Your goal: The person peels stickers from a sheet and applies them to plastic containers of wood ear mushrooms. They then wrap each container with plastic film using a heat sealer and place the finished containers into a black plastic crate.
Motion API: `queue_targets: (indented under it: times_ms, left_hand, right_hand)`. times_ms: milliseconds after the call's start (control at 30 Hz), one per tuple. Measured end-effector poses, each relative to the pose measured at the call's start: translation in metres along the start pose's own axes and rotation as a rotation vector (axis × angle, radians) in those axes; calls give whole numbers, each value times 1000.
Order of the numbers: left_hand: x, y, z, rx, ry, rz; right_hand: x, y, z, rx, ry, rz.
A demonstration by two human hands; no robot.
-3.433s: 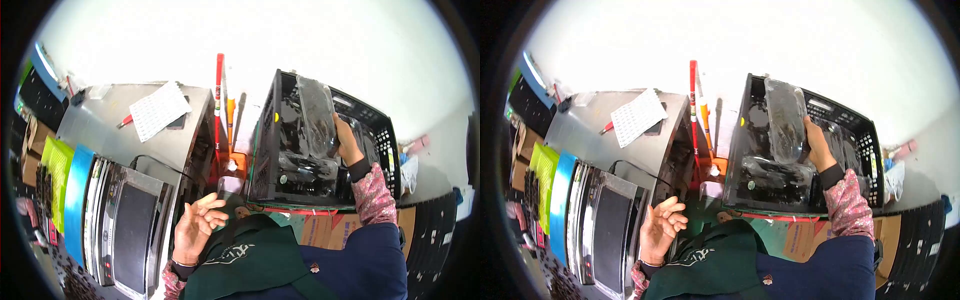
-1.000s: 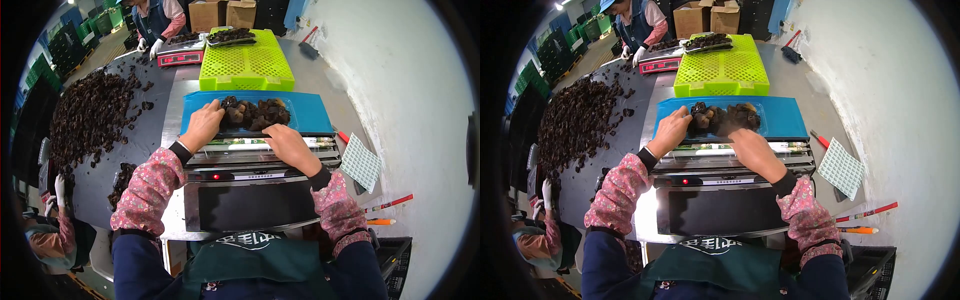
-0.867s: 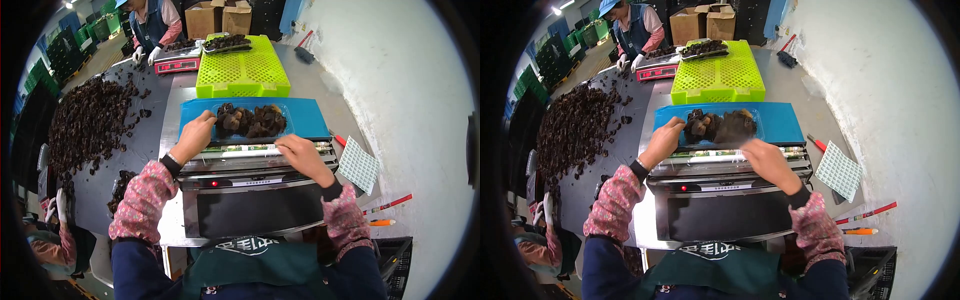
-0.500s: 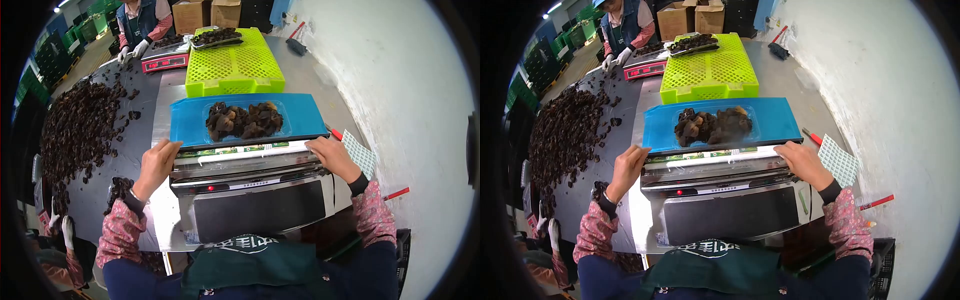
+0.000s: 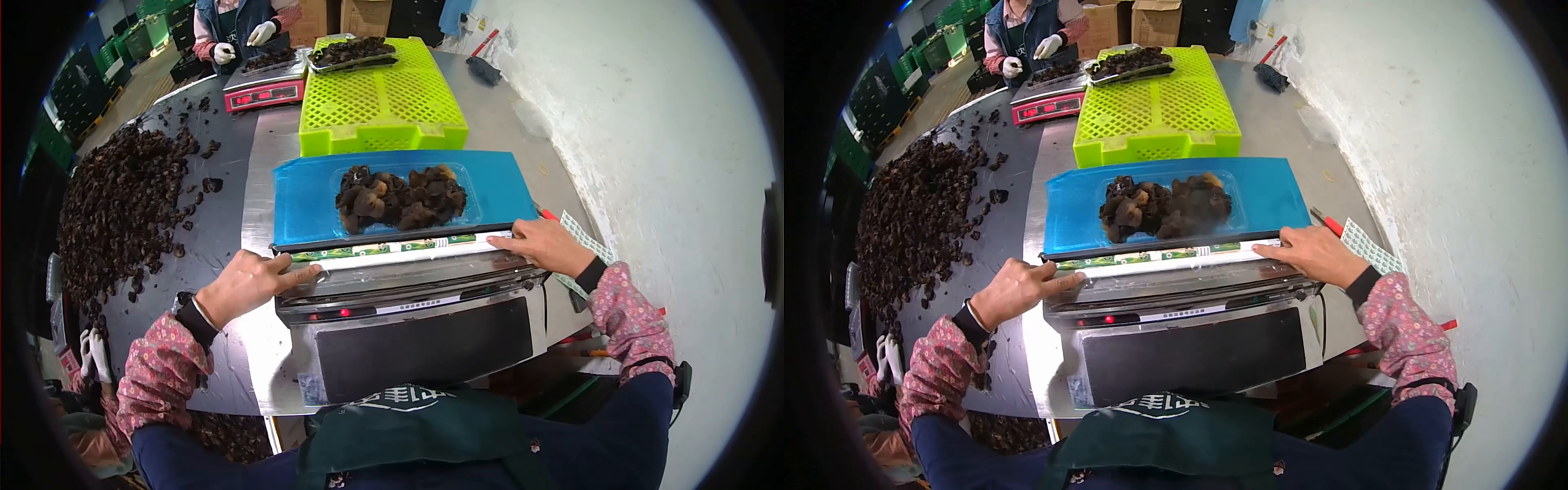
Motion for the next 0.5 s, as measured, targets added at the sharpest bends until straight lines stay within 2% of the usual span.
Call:
queue_targets:
  times_ms: [100,200,233,300,333,400,467,500]
  left_hand:
    - [-4,17,-2,175,-23,182]
    - [8,58,-23,1032,-520,227]
    - [4,45,-21,1377,-693,257]
    - [-3,16,-15,1556,-683,446]
    - [-7,7,-13,1643,-674,541]
    - [-17,-12,-19,1593,-656,828]
    - [-27,-33,-43,1573,-536,1031]
    - [-39,-37,-54,1571,-566,1123]
  right_hand:
    - [1,27,-9,-61,27,269]
    - [-1,60,-5,-460,189,706]
    - [-4,47,-7,-621,335,690]
    - [3,7,-11,-937,622,629]
    - [6,-8,-14,-1084,674,662]
    - [6,-32,-12,-1370,763,726]
    - [-8,-61,4,-1470,531,968]
    - [-19,-71,14,-1517,414,1091]
Point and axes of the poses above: each hand's wrist, its own x-axis away from the middle knuckle, its own y-axis out of the palm, z = x × y, the point moved 3 cm from there along -x, towards the middle knuckle, and after that the axes turned 4 degrees about -y, right-handed, at the moved point
